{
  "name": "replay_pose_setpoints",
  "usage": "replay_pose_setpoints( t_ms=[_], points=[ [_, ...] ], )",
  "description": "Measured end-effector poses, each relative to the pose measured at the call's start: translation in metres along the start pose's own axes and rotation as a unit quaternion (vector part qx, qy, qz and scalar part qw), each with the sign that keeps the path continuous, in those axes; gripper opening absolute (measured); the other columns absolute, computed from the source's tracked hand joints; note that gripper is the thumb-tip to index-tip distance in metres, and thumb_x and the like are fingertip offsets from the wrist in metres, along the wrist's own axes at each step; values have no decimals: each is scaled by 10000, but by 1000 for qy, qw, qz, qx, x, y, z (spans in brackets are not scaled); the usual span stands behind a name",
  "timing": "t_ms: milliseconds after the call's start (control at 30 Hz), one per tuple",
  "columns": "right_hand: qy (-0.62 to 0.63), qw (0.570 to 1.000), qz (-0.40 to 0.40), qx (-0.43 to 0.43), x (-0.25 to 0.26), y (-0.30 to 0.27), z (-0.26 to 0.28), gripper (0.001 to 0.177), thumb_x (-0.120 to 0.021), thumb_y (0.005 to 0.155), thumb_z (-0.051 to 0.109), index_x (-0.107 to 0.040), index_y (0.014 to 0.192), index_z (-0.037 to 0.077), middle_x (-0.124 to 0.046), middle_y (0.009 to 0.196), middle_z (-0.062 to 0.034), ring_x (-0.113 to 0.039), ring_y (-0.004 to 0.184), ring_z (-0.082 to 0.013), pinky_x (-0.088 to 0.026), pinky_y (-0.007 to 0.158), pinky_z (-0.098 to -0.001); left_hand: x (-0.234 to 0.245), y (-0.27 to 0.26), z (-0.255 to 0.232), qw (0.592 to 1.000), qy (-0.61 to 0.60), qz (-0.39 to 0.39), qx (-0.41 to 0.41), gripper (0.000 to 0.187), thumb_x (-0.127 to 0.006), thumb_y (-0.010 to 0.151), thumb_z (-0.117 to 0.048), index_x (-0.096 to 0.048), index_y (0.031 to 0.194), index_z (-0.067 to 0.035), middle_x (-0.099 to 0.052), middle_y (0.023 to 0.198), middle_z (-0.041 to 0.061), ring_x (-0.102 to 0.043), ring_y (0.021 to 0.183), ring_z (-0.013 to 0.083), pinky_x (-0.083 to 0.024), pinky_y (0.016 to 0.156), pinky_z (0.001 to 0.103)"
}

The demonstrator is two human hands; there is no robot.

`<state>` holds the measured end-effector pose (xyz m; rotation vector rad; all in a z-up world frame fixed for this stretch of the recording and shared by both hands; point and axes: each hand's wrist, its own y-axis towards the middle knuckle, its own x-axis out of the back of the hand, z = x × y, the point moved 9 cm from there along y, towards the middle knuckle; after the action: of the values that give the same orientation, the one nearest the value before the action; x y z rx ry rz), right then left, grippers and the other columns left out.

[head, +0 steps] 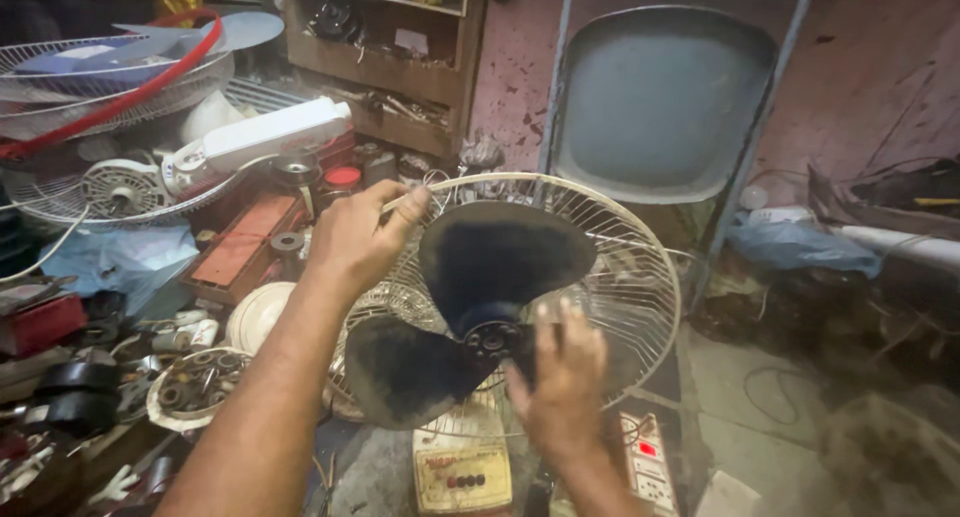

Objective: The person repairs a fan by rotating the fan blades by hand, powering on the fan to test it, and adjusting the fan blades and grill.

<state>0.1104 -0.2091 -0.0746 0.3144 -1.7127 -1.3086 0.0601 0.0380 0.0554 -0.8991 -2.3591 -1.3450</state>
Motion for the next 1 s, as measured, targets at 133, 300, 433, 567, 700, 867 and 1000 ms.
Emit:
replay_pose_setpoints(
  t_ms=[133,300,433,567,700,867,1000],
  points=[
    [43,993,67,-86,-38,-15,16,1064,-834,735,429,-269,1518,-17,-276,1550,-279,-244,1452,-437,-194,1157,-616,-1,-2,7,994,54,-62,74,628,-346,1046,-570,-761,897,-122,-703,796,224,-655,857,480,-481,742,581],
    [24,987,66,-144,-58,-11,18,1127,-835,681,424,-243,1518,-45,-269,1590,-224,-195,1491,-415,-191,1172,-591,6,-2,7,986,77,-121,79,582,-346,1033,-528,-772,899,-155,-691,790,242,-647,826,498,-477,726,592],
    [-28,991,82,-99,-61,-9,13,1014,-812,732,365,-296,1522,-6,-302,1604,-167,-221,1500,-374,-193,1184,-575,5,2,13,990,63,-104,78,583,-351,1033,-517,-763,873,-137,-700,813,232,-649,846,494,-476,749,590],
    [-33,993,104,-49,-60,-10,12,946,-787,753,309,-318,1522,22,-307,1600,-142,-234,1490,-354,-188,1170,-582,-2,6,22,993,34,-62,90,576,-382,1003,-546,-758,901,-123,-713,881,241,-647,912,494,-481,789,574],
    [-60,990,124,-6,-57,-6,19,889,-738,786,261,-313,1537,48,-291,1620,-120,-236,1498,-328,-201,1158,-582,-1,8,26,994,11,-46,102,562,-401,975,-568,-765,943,-141,-722,921,240,-654,947,483,-484,817,557],
    [-70,990,121,2,-54,-4,18,843,-715,806,234,-330,1540,76,-301,1625,-95,-246,1505,-307,-215,1161,-578,-9,12,32,994,-7,-8,106,551,-399,979,-543,-752,1000,-121,-732,993,225,-652,1015,466,-478,867,545],
    [-203,969,133,50,-54,0,23,815,-715,837,188,-342,1559,118,-320,1644,-57,-257,1525,-259,-252,1186,-522,-10,12,34,994,-29,14,101,549,-404,975,-542,-731,1037,-105,-730,1019,220,-652,1032,453,-481,872,533]
  ],
)
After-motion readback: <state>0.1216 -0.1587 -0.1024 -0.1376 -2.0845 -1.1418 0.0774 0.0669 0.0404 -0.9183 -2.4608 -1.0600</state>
